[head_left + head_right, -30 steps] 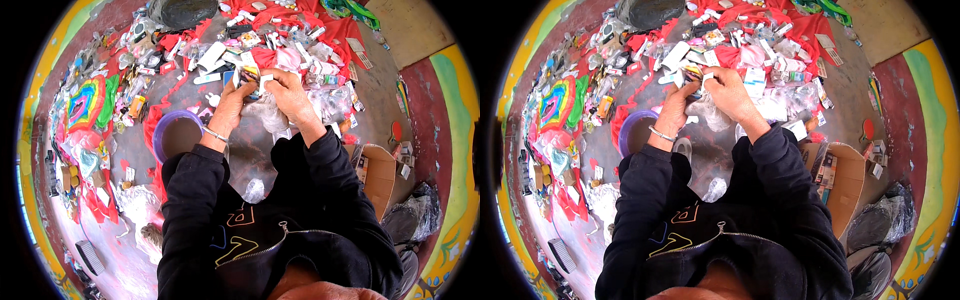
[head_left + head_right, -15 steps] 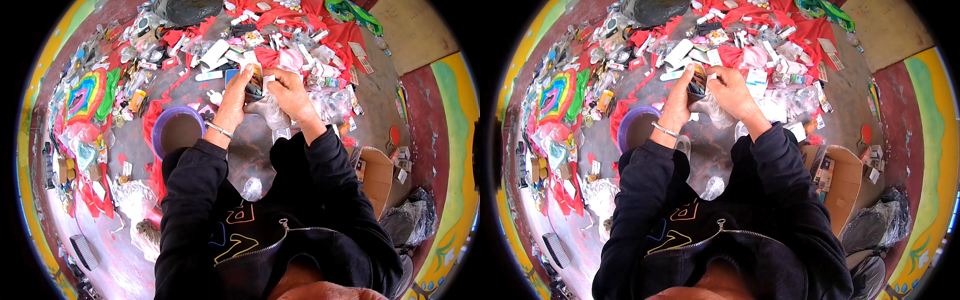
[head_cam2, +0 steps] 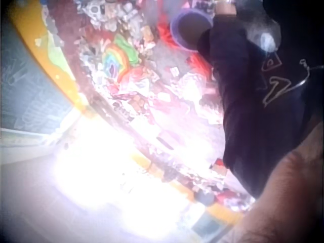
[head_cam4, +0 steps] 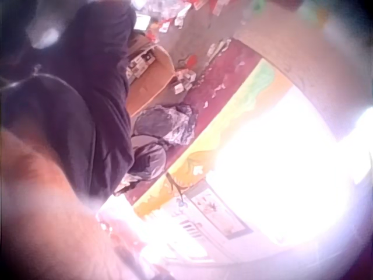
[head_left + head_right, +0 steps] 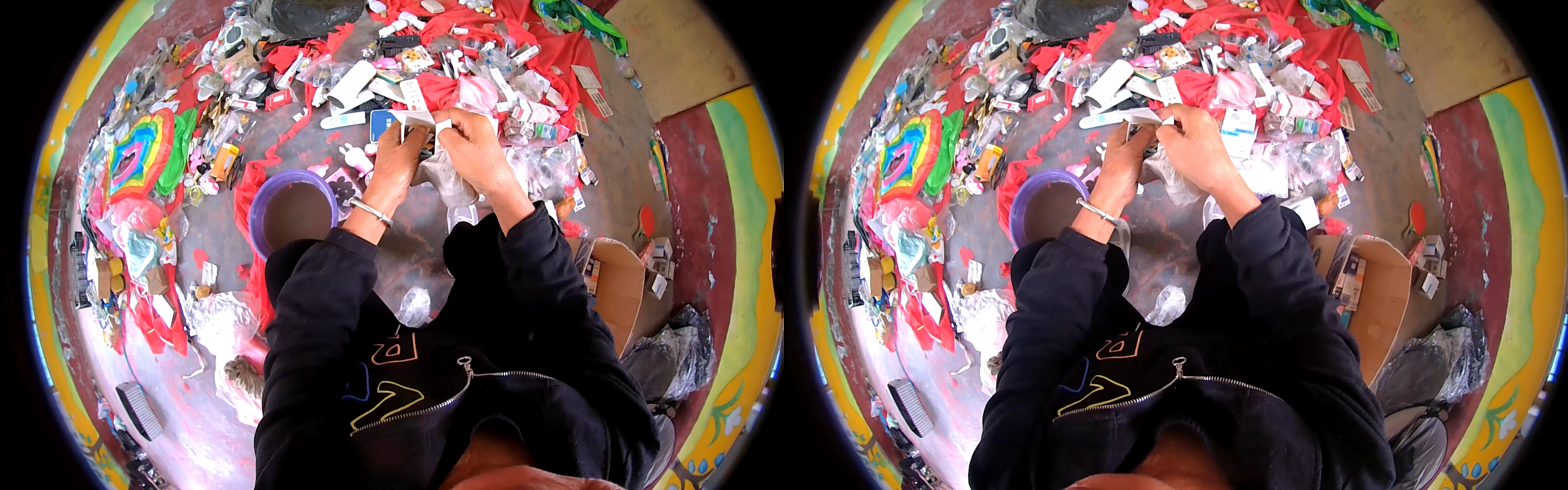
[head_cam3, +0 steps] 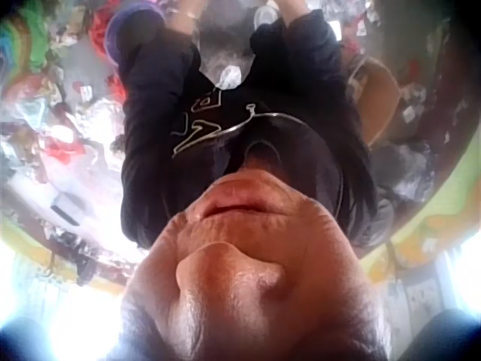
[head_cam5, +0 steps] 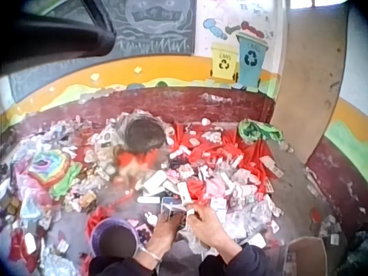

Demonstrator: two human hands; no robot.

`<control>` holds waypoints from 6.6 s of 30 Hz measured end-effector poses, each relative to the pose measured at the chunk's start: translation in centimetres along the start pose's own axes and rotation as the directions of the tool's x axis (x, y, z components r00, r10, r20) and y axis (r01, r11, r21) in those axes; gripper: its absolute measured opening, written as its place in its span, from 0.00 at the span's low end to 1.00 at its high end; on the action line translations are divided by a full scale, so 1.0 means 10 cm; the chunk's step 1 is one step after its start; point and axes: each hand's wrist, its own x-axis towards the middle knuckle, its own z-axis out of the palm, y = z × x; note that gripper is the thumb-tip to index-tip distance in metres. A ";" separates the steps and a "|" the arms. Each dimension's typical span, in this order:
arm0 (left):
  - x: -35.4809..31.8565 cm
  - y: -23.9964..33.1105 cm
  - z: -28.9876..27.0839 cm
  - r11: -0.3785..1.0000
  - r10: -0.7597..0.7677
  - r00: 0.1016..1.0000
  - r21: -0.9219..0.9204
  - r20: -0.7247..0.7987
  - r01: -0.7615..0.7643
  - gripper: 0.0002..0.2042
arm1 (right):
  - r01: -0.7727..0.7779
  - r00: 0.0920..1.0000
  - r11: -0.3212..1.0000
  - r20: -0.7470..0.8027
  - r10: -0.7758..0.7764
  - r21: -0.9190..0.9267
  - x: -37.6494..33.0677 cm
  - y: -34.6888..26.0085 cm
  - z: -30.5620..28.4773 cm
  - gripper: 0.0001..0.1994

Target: The person rinses a white cloth in a bucket of water and uses it to wipe several packaged items, including blue and white boxes and a pink tube, before placing each item into a cardboard box.

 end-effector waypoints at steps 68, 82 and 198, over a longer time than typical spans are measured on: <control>-0.10 0.39 -0.18 0.886 -0.195 0.911 -0.333 0.364 0.322 0.23 | 0.388 0.881 0.921 0.285 -0.378 0.024 -0.15 -0.35 -0.30 0.25; -0.04 0.41 -0.10 0.958 -0.162 0.946 -0.186 0.279 0.219 0.46 | 0.367 0.930 0.930 -0.006 -0.367 -0.007 -0.20 -0.35 -0.19 0.18; -0.39 0.48 -0.08 0.756 0.369 0.824 0.377 0.429 -0.535 0.37 | 0.315 0.934 0.927 -0.105 -0.341 -0.203 -0.30 -0.48 -0.32 0.08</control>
